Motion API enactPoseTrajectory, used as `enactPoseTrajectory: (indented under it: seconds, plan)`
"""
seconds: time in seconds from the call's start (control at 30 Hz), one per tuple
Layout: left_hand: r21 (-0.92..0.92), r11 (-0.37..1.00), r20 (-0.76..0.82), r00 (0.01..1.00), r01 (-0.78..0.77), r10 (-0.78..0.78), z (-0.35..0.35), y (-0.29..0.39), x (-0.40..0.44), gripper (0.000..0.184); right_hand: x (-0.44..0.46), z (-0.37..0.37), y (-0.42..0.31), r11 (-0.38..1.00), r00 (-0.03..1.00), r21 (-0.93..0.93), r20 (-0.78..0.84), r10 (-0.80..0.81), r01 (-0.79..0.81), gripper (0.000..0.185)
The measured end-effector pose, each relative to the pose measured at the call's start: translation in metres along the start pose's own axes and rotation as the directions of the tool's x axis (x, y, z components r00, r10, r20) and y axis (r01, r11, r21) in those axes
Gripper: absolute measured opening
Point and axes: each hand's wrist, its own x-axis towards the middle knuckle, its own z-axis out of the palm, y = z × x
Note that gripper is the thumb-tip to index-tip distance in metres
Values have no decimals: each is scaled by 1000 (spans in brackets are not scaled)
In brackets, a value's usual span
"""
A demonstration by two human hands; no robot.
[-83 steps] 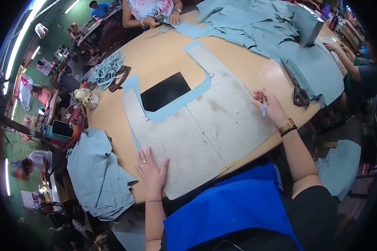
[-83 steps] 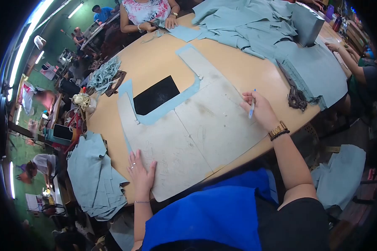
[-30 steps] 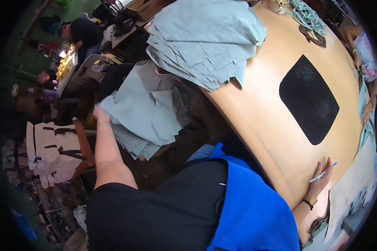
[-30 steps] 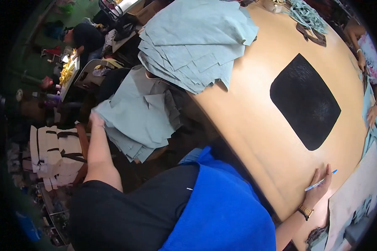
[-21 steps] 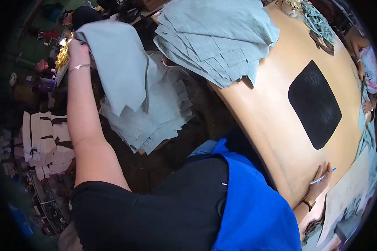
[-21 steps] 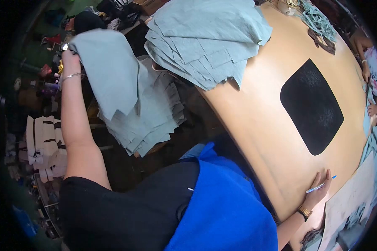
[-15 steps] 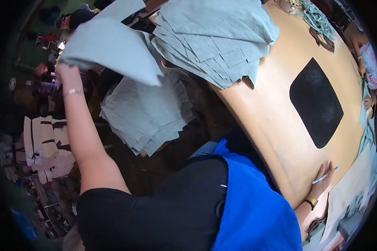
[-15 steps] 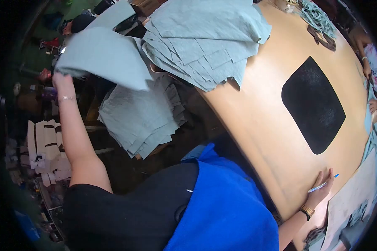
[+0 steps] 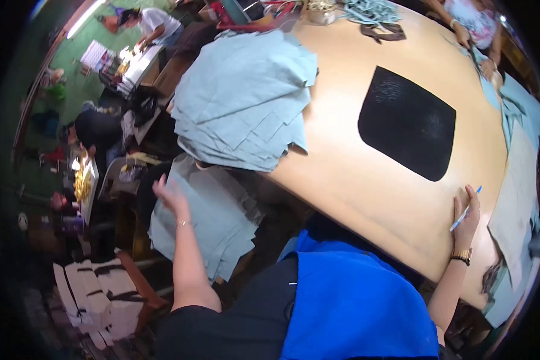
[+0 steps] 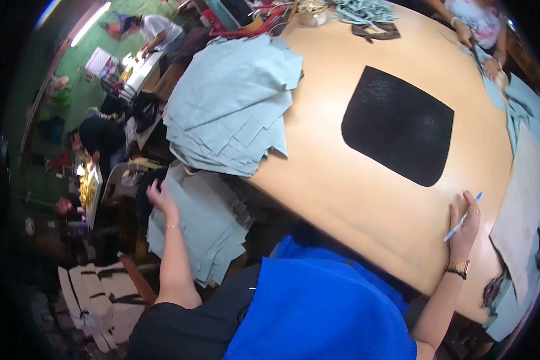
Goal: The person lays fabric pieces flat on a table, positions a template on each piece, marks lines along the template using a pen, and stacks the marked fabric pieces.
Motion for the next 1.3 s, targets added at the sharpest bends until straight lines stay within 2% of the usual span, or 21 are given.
enactPoseTrajectory:
  seconds: [0.03, 0.07, 0.13, 0.2, 0.23, 0.3, 0.37, 0.43, 0.47, 0.53, 0.6, 0.63, 0.7, 0.73, 0.8, 0.83, 0.93, 1.03, 1.13, 1.17, 1.3]
  plan:
    - [-93, 981, 48, 984, -168, 173, 24, 50, 28, 46, 0, 1, 1, 1000, 1000, 11, -7, -4, 4, 41]
    - [-255, 945, 85, 969, -204, 233, 36, 113, 51, 50, 0, 1, 1, 1000, 1000, 23, -12, -10, 10, 41]
    - [43, 956, 238, 932, -290, 272, 56, 193, 77, 57, 0, -2, -8, 999, 1000, 38, -21, 5, -4, 41]
    - [132, 958, 497, 853, -255, 159, 46, 245, 102, 62, 1, -4, -10, 998, 1000, 54, -25, 17, -16, 41]
    - [176, 950, 611, 785, -256, 99, 47, 265, 110, 65, 1, -3, -9, 997, 999, 75, -50, 8, -4, 39]
    - [-65, 916, 637, 690, -397, 344, 86, 231, 137, 61, 1, -4, -9, 998, 997, 67, -70, 10, -6, 39]
    - [-233, 866, 522, 694, -443, 496, 91, 241, 146, 53, 1, -3, -7, 997, 996, 77, -83, 20, -13, 39]
    - [-423, 855, 400, 785, -299, 472, 58, 305, 122, 36, 1, -3, -4, 995, 996, 98, -89, 25, -16, 40]
    - [-474, 792, 345, 747, -384, 568, 40, 339, 108, 30, 2, -3, -7, 991, 992, 128, -111, 60, -45, 41]
    - [-567, 643, 209, 665, -516, 717, 14, 400, 63, 21, -3, -3, -18, 977, 984, 212, -175, 43, -6, 43]
    - [-704, 270, -98, 466, -657, 880, 9, 449, -2, 16, 1, -11, -42, 915, 976, 361, -180, -120, 179, 51]
    - [-715, 155, -138, 355, -682, 925, -8, 472, -35, 20, 3, -13, -61, 888, 959, 368, -164, -229, 275, 59]
    - [-831, 78, -46, 208, -550, 977, -31, 494, -100, 32, 1, -17, -100, 863, 934, 367, -60, -351, 348, 70]
    - [-890, 25, -55, 161, -455, 985, -39, 499, -125, 35, -4, -14, -114, 886, 921, 257, -50, -386, 385, 56]
    - [-954, 53, -5, 192, -294, 981, -50, 495, -152, 38, -9, -4, -111, 869, 876, 140, 30, -482, 474, 37]
    - [-974, 123, 78, 228, -189, 971, -49, 486, -159, 37, -13, -6, -109, 896, 905, 221, 99, -413, 385, 20]
    - [-924, 324, 299, 148, -203, 943, -44, 444, -161, 40, -17, -24, -99, 896, 915, 296, 132, -380, 330, 15]
    - [-919, 311, 270, 187, -242, 945, -44, 414, -162, 39, -23, -34, -101, 874, 882, 294, 159, -443, 386, 18]
    - [-935, 297, 180, 463, -193, 868, -36, 394, -166, 35, -24, -40, -112, 850, 846, 320, 204, -492, 418, 18]
    - [-932, 351, 255, 518, -95, 816, -34, 383, -167, 34, -23, -46, -114, 847, 841, 354, 231, -490, 396, 17]
    - [-890, 309, 259, 186, -335, 948, -48, 383, -127, 37, -5, -88, -116, 787, 838, 528, 230, -494, 319, 22]
